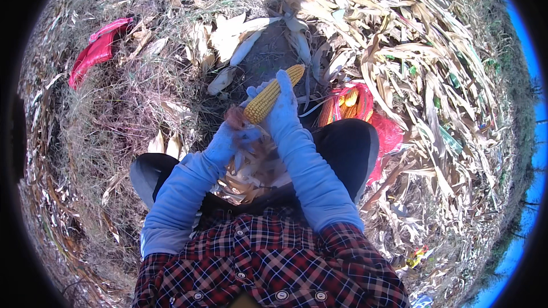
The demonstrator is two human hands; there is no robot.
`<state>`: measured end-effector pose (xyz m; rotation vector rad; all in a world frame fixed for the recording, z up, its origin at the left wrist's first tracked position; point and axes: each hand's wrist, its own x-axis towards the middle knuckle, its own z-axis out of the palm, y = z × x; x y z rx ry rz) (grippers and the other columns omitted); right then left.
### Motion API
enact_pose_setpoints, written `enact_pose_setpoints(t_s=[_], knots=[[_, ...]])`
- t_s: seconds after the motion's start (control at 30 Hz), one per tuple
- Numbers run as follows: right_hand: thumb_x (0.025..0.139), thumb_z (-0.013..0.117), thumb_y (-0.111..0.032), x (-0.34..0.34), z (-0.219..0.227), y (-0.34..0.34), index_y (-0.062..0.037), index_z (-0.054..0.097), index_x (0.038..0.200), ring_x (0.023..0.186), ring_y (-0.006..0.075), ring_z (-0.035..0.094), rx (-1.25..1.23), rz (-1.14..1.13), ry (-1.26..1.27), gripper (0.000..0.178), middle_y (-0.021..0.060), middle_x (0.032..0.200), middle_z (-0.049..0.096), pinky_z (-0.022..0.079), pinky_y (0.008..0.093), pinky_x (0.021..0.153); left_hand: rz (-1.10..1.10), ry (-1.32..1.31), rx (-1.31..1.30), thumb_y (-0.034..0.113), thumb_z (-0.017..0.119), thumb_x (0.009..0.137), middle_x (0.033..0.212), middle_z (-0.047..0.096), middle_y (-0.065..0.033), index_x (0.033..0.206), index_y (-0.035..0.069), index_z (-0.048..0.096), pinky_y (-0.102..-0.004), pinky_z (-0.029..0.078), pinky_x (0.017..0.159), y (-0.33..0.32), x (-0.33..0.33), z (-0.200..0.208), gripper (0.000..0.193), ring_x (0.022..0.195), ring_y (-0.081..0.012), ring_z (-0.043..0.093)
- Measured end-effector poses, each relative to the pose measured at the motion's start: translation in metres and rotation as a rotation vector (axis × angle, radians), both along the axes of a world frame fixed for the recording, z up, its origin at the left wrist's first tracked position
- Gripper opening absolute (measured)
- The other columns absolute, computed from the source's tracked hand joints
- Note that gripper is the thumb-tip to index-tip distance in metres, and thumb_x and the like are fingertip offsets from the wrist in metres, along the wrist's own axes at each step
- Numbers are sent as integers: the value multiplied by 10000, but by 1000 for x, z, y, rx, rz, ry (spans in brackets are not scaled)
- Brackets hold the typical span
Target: The person sits on the ground and repeatedly shucks corn cobs by hand, removing the husks and silk. Each shucked cob is placed into a red mesh bag beside them.
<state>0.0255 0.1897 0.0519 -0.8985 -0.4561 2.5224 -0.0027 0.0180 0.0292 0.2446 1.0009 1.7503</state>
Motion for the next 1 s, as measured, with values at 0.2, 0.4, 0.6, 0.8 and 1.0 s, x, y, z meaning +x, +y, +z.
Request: enact_pose_setpoints(t_s=[0.2, 0.4, 0.6, 0.8, 1.0], knots=[[919, 763, -402, -5, 8, -1, -93, 537, 989, 745, 270, 632, 46, -31, -1, 389, 85, 847, 572, 613, 485, 723, 54, -106, -172, 133, 658, 996, 995, 671, -32, 1326, 68, 560, -251, 559, 564, -6, 0, 20, 350, 773, -103, 659], [914, 787, -257, -4, 21, -7, -92, 517, 1071, 659, 215, 636, 277, 21, 21, 353, 72, 824, 578, 640, 422, 632, -275, 562, -433, 255, 635, 1005, 1076, 718, -136, 1311, 29, 609, -379, 594, 750, -4, -4, 16, 381, 936, -277, 720], [868, 792, -337, 2, 38, -17, -58, 538, 1324, 834, 304, 729, 1359, 483, -41, 592, 139, 981, 691, 626, 418, 736, -722, 1389, -678, 403, 643, 964, 1024, 751, -191, 1199, 66, 696, -450, 581, 819, 4, -2, 3, 414, 957, -339, 743], [791, 801, -563, 13, 80, -13, -111, 515, 1482, 1123, 389, 695, 1729, 833, -325, 875, 198, 1237, 702, 539, 458, 987, -910, 1570, -602, 405, 676, 922, 1242, 689, -196, 1385, 126, 570, -488, 563, 911, 21, 37, -25, 551, 1088, -360, 711], [992, 687, -363, 62, 171, 57, -97, 581, 1167, 664, 211, 648, 481, -106, 423, 335, 77, 844, 657, 590, 393, 630, -757, 1484, -903, 431, 847, 786, 1528, 473, -160, 1594, 163, 284, -506, 509, 997, -9, 7, -12, 1021, 1255, -407, 608]])
